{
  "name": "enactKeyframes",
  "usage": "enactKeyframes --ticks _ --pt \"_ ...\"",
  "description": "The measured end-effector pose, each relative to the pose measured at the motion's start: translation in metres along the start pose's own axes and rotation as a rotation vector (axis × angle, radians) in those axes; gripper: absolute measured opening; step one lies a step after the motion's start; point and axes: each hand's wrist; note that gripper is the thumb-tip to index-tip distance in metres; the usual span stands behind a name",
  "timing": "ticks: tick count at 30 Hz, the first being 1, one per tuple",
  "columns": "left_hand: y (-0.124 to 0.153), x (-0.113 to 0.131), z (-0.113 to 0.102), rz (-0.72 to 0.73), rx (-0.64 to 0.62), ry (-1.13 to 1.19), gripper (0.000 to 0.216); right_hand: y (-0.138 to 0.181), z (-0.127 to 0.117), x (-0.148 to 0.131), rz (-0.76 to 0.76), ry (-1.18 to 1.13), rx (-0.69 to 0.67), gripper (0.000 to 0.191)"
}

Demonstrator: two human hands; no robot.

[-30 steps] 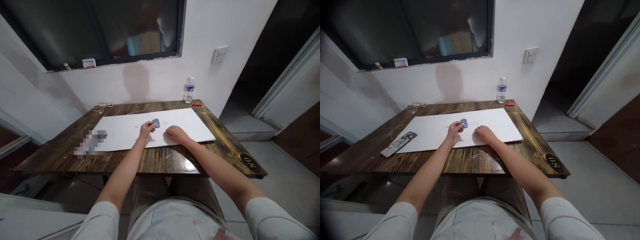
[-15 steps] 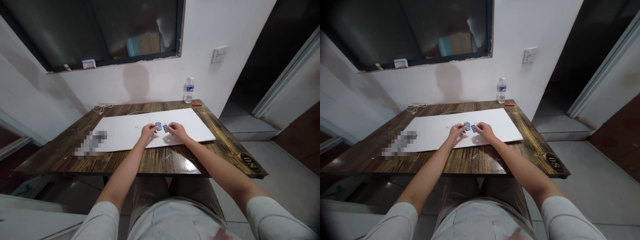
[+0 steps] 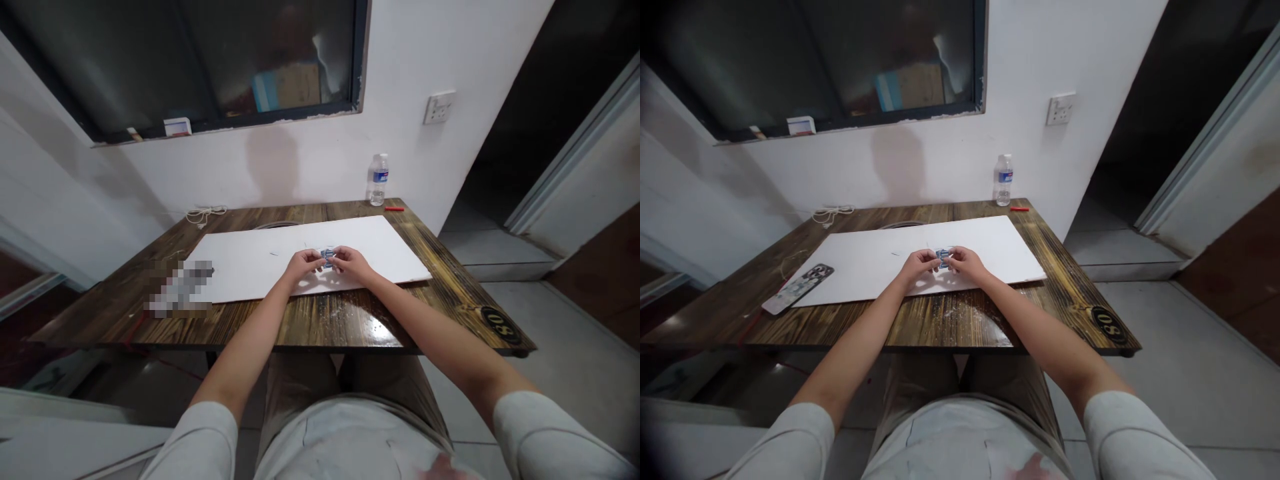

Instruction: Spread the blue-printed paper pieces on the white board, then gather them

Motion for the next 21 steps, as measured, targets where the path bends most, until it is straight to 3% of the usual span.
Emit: enactKeyframes --ticks 4,7,9,14,16,18,21 --pt "-0.001 -0.003 -0.002 0.006 -0.031 -0.029 0.044 0.002 -0.001 -0.003 -0.022 0.109 -0.014 0.041" --pt "-0.003 -0.006 -0.001 0.025 -0.007 -0.038 0.044 0.001 -0.003 -0.004 -0.01 0.131 0.062 0.041" --pt "-0.004 -0.008 -0.003 0.03 0.092 -0.065 0.043 0.0 -0.005 -0.004 -0.002 0.1 0.113 0.04" --pt "-0.009 -0.017 -0.028 -0.034 0.617 -0.311 0.026 -0.002 -0.009 -0.001 -0.002 0.021 0.202 0.039" --pt "-0.009 -0.019 -0.044 -0.018 0.753 -0.458 0.022 -0.002 -0.009 0.001 -0.002 0.019 0.223 0.037" --pt "-0.008 -0.018 -0.057 -0.043 0.792 -0.618 0.022 -0.001 -0.009 0.001 0.0 0.023 0.234 0.036" --pt "-0.004 -0.015 -0.065 -0.165 0.685 -0.91 0.029 0.0 -0.008 0.001 0.004 0.025 0.235 0.036"
Point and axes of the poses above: each hand's wrist, its own y-axis away from the middle knuckle, its own z-axis out of the palm, x = y × z, and after that the axes turned 11 degrees about z, right-handed
